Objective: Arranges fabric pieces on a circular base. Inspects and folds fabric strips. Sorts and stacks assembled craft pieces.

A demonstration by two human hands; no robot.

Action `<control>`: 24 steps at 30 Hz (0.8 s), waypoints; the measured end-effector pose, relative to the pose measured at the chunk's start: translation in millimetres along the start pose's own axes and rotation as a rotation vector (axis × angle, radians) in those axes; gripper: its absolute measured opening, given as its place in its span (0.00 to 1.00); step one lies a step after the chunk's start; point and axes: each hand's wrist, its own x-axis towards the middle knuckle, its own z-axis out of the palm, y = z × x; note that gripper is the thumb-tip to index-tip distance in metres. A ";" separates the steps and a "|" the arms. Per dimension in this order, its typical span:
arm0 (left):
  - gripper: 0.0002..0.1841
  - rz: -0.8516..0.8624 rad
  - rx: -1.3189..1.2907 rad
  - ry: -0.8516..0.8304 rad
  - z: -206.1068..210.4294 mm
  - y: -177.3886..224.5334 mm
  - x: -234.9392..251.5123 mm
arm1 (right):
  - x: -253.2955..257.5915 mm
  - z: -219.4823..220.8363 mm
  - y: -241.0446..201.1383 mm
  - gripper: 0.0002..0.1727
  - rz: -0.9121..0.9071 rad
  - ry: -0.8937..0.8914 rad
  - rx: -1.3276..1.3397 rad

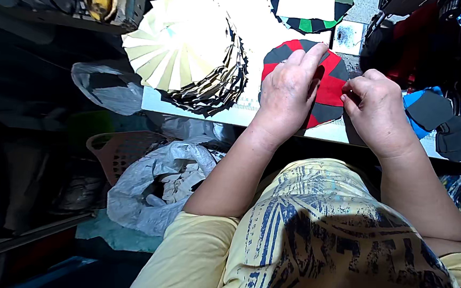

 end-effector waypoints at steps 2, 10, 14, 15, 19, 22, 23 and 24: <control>0.24 0.020 0.050 0.076 -1.3 -1.4 -1.5 | -1.3 -6.9 0.2 0.08 -0.002 -0.001 0.019; 0.18 0.111 0.021 0.057 -8.2 -5.6 -6.7 | -8.5 3.1 -3.1 0.09 -0.062 -0.012 0.028; 0.25 0.121 0.129 -0.167 1.7 -10.8 -9.9 | -15.6 -4.3 -4.8 0.09 -0.016 -0.046 0.081; 0.26 0.120 0.144 -0.175 6.8 -16.1 -8.9 | -18.3 -8.7 -2.1 0.09 -0.035 -0.041 0.110; 0.27 0.127 0.120 -0.154 6.9 -25.2 -7.2 | -41.9 -33.8 17.1 0.10 -0.110 -0.036 0.258; 0.28 0.147 0.116 -0.117 5.9 -23.1 -4.7 | -69.4 -61.3 38.8 0.10 -0.131 0.044 0.376; 0.28 0.148 0.120 -0.115 7.7 -22.0 -4.6 | -80.1 -72.7 46.6 0.10 -0.125 0.089 0.385; 0.29 0.150 0.123 -0.116 11.0 -21.1 -4.7 | -90.9 -85.1 54.9 0.09 -0.105 0.150 0.374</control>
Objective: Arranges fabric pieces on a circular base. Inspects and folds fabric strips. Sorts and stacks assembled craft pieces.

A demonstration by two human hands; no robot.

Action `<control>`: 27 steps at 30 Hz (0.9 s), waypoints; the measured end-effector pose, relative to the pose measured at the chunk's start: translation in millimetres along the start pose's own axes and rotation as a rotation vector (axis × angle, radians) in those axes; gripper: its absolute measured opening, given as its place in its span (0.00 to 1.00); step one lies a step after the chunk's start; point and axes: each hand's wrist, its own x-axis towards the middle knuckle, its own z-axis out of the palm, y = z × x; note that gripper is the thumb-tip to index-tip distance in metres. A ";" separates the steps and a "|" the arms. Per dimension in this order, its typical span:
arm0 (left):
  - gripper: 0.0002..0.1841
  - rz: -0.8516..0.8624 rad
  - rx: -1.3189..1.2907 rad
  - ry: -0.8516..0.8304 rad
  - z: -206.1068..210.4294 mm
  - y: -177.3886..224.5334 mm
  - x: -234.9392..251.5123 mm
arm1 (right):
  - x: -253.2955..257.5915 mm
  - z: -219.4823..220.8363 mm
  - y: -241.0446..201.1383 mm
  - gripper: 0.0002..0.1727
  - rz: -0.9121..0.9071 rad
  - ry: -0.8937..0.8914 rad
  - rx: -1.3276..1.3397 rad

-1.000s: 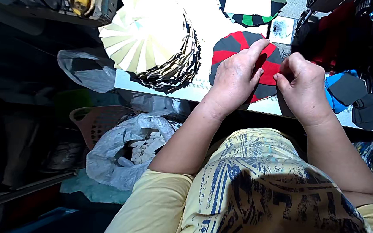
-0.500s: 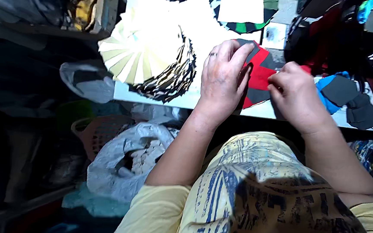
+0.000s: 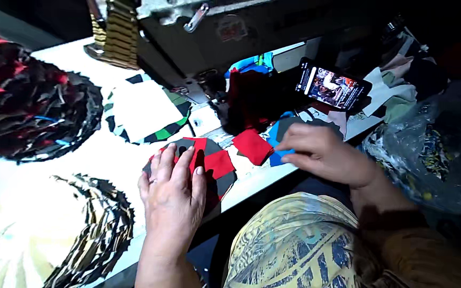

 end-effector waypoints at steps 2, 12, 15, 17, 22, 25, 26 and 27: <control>0.31 -0.010 0.028 -0.017 9.8 1.4 -0.4 | -17.9 -32.2 9.3 0.09 0.037 0.177 -0.080; 0.37 -0.050 0.152 -0.076 22.3 -1.5 0.9 | -95.7 -99.2 90.8 0.14 0.500 0.344 -0.571; 0.36 -0.053 0.140 -0.076 22.0 -0.5 0.8 | -103.5 -95.0 102.0 0.17 0.528 0.278 -0.592; 0.37 -0.061 0.135 -0.075 21.4 0.9 -0.1 | -104.3 -95.4 104.5 0.14 0.512 0.280 -0.607; 0.37 -0.073 0.137 -0.075 22.1 -1.0 0.0 | -103.9 -99.6 103.3 0.12 0.507 0.262 -0.594; 0.36 -0.074 0.138 -0.074 21.0 0.0 -0.6 | -105.1 -101.9 101.2 0.13 0.511 0.246 -0.564; 0.36 -0.072 0.137 -0.076 21.0 0.0 -0.6 | -105.8 -102.5 101.5 0.13 0.506 0.248 -0.554; 0.36 -0.073 0.136 -0.076 21.1 0.2 -0.2 | -106.3 -103.0 101.8 0.13 0.503 0.251 -0.547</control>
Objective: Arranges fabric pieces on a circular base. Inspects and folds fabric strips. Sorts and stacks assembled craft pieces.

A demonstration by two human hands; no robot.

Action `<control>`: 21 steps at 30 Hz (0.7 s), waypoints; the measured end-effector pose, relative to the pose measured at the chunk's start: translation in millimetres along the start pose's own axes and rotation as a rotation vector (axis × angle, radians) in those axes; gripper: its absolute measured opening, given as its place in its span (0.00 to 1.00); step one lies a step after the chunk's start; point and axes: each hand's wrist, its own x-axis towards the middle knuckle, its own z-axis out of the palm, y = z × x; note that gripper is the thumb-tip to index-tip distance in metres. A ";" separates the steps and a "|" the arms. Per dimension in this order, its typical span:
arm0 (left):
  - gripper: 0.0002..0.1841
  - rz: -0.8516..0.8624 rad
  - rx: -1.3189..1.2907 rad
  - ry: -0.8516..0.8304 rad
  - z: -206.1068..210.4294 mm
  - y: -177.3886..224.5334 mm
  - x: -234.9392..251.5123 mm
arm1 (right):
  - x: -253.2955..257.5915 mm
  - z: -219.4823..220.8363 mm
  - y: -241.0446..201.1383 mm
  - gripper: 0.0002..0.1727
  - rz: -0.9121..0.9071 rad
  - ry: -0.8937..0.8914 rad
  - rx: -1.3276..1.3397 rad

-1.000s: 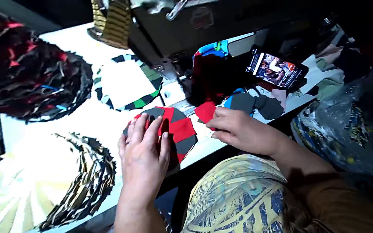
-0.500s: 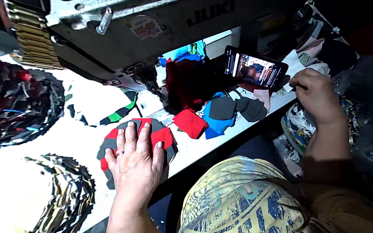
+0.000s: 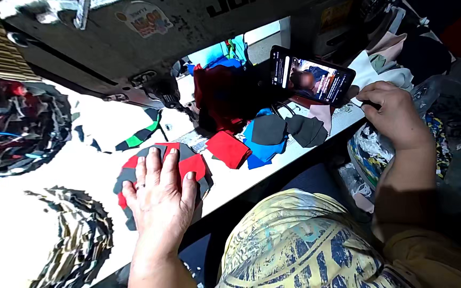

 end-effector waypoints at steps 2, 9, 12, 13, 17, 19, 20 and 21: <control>0.37 -0.004 0.002 0.003 0.2 0.4 0.4 | -0.1 -0.8 0.7 0.12 -0.003 0.000 0.004; 0.36 -0.019 -0.002 0.008 -0.6 2.9 0.1 | 2.4 3.0 0.6 0.10 -0.017 0.042 -0.015; 0.35 -0.023 -0.002 0.011 -0.1 2.8 0.0 | 1.8 2.1 0.3 0.12 -0.012 0.043 -0.005; 0.35 -0.024 -0.006 0.014 0.0 2.9 -0.1 | 1.4 1.8 0.5 0.12 -0.018 0.046 0.002; 0.36 -0.024 -0.009 0.015 -0.4 4.0 0.0 | 0.7 0.9 1.7 0.11 -0.021 0.041 0.008; 0.36 -0.022 -0.009 0.013 -0.2 3.7 0.3 | 0.9 1.3 0.0 0.10 -0.009 0.038 0.002; 0.35 -0.021 -0.006 0.013 -0.3 3.5 0.3 | 0.9 1.6 -1.0 0.09 -0.004 0.034 0.000; 0.35 -0.021 -0.004 0.012 -0.1 3.0 0.1 | 0.7 2.0 -1.6 0.09 -0.001 0.034 -0.004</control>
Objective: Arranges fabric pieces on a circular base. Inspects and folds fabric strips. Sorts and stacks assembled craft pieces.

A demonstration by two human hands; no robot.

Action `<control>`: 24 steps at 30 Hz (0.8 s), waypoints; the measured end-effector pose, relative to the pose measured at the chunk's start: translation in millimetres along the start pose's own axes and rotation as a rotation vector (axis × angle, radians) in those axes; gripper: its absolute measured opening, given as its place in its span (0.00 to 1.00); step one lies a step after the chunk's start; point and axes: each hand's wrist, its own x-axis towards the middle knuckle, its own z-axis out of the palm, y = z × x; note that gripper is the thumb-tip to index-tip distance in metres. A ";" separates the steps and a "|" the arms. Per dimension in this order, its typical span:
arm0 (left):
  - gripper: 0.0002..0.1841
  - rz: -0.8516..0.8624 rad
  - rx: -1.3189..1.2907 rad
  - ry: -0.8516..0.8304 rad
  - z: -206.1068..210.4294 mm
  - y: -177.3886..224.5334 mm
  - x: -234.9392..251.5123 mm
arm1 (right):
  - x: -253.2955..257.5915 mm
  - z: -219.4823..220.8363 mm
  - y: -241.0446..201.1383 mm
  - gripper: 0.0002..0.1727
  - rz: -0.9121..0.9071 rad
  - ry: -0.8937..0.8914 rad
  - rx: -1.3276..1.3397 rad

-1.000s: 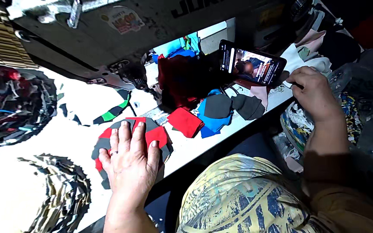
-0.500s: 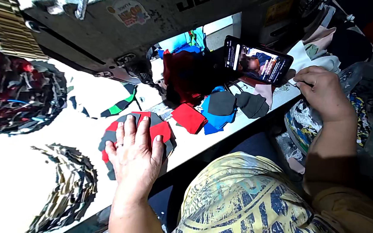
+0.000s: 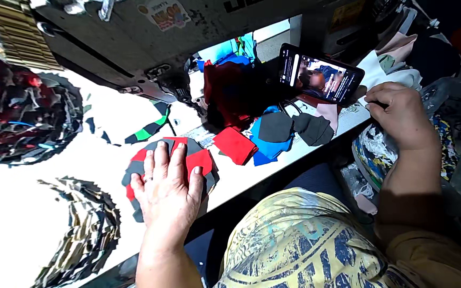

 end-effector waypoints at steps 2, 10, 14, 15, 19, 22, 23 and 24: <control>0.36 0.004 0.004 0.003 0.9 -1.0 -0.4 | -0.1 0.7 0.2 0.08 -0.002 0.006 -0.003; 0.36 0.009 0.004 0.003 0.6 -1.2 -0.2 | -0.3 2.2 0.4 0.10 -0.010 0.013 -0.023; 0.36 0.002 0.001 0.004 0.7 -0.4 -0.4 | -0.4 1.8 -0.4 0.10 -0.007 0.006 -0.021; 0.36 0.002 0.001 0.006 0.5 -0.1 -0.4 | -0.3 2.3 0.0 0.10 -0.009 0.011 -0.022; 0.36 0.001 -0.005 0.008 -0.6 1.5 -0.8 | 0.7 4.5 0.1 0.09 -0.021 0.035 -0.029; 0.35 -0.003 -0.005 0.007 0.8 0.4 -1.1 | 0.4 5.0 -0.2 0.08 -0.019 0.032 -0.037; 0.35 -0.001 -0.007 0.008 0.7 0.3 -1.1 | 0.2 5.4 -0.5 0.08 -0.018 0.031 -0.041; 0.35 -0.001 -0.009 0.009 0.5 0.2 -1.0 | 0.1 6.1 -0.7 0.08 -0.016 0.036 -0.044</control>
